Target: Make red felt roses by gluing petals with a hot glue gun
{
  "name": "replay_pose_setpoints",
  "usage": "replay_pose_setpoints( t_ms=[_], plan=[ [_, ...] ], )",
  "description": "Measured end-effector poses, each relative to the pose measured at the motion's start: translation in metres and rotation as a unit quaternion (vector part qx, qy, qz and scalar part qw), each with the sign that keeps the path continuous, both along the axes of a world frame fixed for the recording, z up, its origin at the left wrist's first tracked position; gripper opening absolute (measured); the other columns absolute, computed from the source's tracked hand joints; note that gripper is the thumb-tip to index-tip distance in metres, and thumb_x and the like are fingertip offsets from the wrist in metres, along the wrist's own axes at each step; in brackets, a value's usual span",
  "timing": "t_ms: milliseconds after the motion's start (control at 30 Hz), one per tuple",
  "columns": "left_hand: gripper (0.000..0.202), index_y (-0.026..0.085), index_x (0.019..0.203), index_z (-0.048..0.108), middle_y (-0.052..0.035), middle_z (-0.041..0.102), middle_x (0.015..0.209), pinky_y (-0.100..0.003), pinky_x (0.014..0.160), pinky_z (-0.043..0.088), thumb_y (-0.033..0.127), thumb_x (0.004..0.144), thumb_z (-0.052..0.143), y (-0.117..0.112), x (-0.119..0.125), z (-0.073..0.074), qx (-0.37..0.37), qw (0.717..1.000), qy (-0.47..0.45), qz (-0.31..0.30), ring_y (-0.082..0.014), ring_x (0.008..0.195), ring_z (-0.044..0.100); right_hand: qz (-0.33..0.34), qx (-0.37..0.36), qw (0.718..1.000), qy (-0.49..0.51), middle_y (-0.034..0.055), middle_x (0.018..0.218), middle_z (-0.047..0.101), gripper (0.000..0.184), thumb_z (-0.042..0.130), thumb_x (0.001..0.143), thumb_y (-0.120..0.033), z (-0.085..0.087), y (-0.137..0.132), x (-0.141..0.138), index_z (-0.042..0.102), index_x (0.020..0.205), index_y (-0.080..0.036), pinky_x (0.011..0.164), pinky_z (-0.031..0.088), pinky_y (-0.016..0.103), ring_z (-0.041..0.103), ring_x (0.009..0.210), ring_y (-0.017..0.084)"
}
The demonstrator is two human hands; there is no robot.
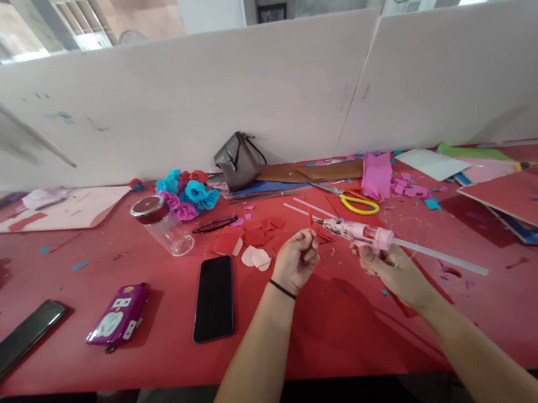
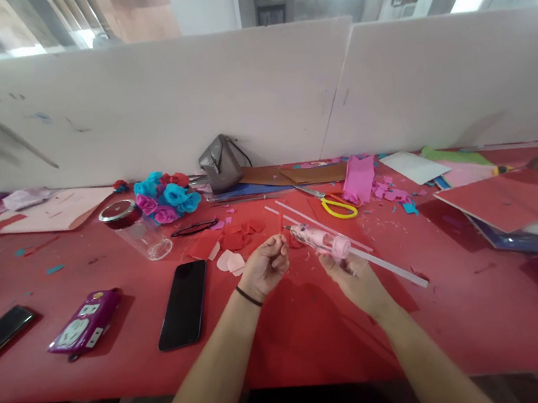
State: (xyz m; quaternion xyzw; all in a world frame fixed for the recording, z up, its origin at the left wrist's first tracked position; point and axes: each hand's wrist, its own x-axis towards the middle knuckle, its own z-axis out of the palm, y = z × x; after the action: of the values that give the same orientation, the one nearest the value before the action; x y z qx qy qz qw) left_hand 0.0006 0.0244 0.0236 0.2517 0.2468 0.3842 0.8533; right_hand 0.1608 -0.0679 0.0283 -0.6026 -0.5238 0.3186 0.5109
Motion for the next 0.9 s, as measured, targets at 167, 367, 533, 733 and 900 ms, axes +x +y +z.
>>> replay_pose_setpoints(
  t_ms=[167,367,533,733,900],
  plan=[
    [0.011,0.014,0.067,0.050,0.0044,0.046,0.054,-0.013,0.038,0.016,0.007,0.069,0.058,0.0007,-0.0007,0.0004,0.000,1.000,-0.010,-0.012,-0.0006,0.037,0.023,0.005,-0.009,1.000,0.018,-0.0033,0.057,0.039,0.043,0.055,0.080,-0.060,-0.0032,0.0014,0.0002,0.061,0.088,-0.019,0.047,0.032,0.026,0.034,0.052,0.012],
    [0.008,0.014,0.068,0.050,0.0040,0.046,0.054,-0.013,0.037,0.016,0.007,0.071,0.054,0.0006,-0.0018,-0.0001,0.006,1.000,-0.023,-0.016,-0.0010,0.036,0.023,-0.001,-0.012,0.999,0.042,-0.0041,0.059,0.041,0.041,0.057,0.080,-0.058,-0.0023,0.0026,0.0007,0.061,0.094,-0.019,0.049,0.031,0.026,0.035,0.052,0.011],
    [0.008,0.014,0.068,0.050,0.0038,0.046,0.054,-0.013,0.037,0.016,0.007,0.071,0.053,0.0006,-0.0016,0.0001,0.005,1.000,-0.024,-0.020,-0.0011,0.036,0.022,-0.002,-0.011,0.998,0.056,-0.0045,0.058,0.040,0.039,0.058,0.079,-0.057,0.0013,0.0028,-0.0038,0.060,0.089,-0.019,0.049,0.031,0.026,0.034,0.051,0.011],
    [0.007,0.013,0.069,0.051,0.0034,0.046,0.054,-0.012,0.037,0.016,0.006,0.070,0.052,0.0016,-0.0024,-0.0010,-0.002,0.999,-0.031,-0.017,-0.0008,0.036,0.022,0.007,-0.009,0.997,0.070,-0.0041,0.057,0.040,0.040,0.059,0.078,-0.058,0.0043,0.0015,-0.0074,0.061,0.089,-0.020,0.048,0.032,0.026,0.034,0.051,0.011],
    [0.007,0.013,0.069,0.052,0.0033,0.047,0.053,-0.011,0.037,0.017,0.006,0.070,0.053,0.0021,-0.0018,-0.0026,-0.001,1.000,-0.024,-0.018,-0.0010,0.036,0.023,0.004,-0.010,0.998,0.066,-0.0045,0.056,0.040,0.040,0.060,0.078,-0.058,0.0010,0.0021,-0.0051,0.062,0.089,-0.020,0.048,0.031,0.026,0.035,0.051,0.011]
  ],
)
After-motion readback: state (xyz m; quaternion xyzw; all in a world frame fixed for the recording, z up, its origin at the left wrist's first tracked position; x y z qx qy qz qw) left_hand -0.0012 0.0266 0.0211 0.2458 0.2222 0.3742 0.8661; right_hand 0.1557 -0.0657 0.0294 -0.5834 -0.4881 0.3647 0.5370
